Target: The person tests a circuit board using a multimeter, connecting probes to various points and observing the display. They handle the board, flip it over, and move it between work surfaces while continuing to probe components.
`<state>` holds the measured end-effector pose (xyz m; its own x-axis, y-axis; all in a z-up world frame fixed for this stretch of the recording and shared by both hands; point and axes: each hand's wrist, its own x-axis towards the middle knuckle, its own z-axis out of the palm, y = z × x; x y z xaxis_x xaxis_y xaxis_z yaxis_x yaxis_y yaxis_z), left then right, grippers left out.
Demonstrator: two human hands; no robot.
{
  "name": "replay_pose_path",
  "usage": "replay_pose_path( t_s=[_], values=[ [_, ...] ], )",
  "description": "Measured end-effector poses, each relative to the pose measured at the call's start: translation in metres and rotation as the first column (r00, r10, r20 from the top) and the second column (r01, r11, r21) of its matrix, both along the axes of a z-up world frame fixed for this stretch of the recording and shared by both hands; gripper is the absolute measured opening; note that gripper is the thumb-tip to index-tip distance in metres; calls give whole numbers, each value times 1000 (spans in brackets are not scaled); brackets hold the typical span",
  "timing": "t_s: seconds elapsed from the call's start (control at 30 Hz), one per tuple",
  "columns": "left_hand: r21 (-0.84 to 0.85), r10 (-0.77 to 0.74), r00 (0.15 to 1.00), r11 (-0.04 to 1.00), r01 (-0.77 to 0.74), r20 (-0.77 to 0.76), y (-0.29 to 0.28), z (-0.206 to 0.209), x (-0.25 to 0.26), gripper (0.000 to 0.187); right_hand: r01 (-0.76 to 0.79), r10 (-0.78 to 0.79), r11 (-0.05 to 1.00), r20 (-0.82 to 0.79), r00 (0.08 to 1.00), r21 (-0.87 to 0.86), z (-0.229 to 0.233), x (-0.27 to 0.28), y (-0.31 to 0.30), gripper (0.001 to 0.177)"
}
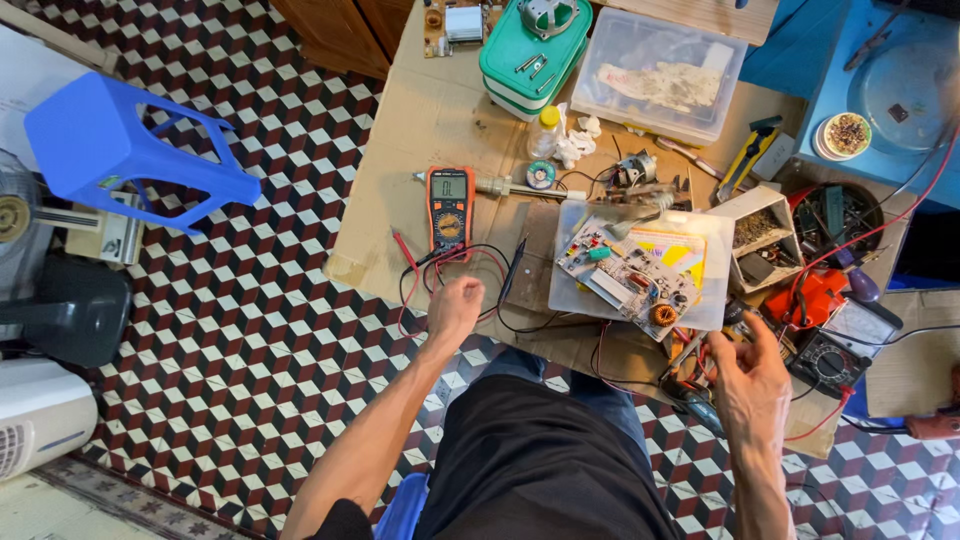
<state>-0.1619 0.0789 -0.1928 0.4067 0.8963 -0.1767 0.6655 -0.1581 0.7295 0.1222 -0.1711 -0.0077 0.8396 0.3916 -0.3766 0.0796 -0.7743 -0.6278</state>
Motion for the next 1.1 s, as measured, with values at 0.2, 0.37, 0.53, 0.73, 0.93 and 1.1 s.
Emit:
replay_pose_path(
  t_s=[0.2,0.37,0.53,0.73,0.93,1.1],
  values=[
    [-248,-85,932,969,-5,-352,-8,-36,43,52,87,-70,993,-192,979,83,-11,-32,-31,63],
    [-106,-97,929,992,63,-357,-11,-34,39,34,77,-47,989,-225,973,126,-18,-36,-31,53],
    [-145,22,992,989,-41,-127,-15,9,16,34,-77,119,989,-359,926,129,-19,-57,-14,45],
    [-168,193,971,971,-169,142,-58,136,-4,25,-271,444,888,-540,715,371,-12,-106,53,44],
    [93,-98,990,992,89,105,-125,208,-9,29,-209,520,809,-502,691,550,0,-139,93,39],
    [-147,279,936,957,-252,213,-100,144,-57,32,-224,487,828,-461,742,514,14,-130,78,35]
  ],
)
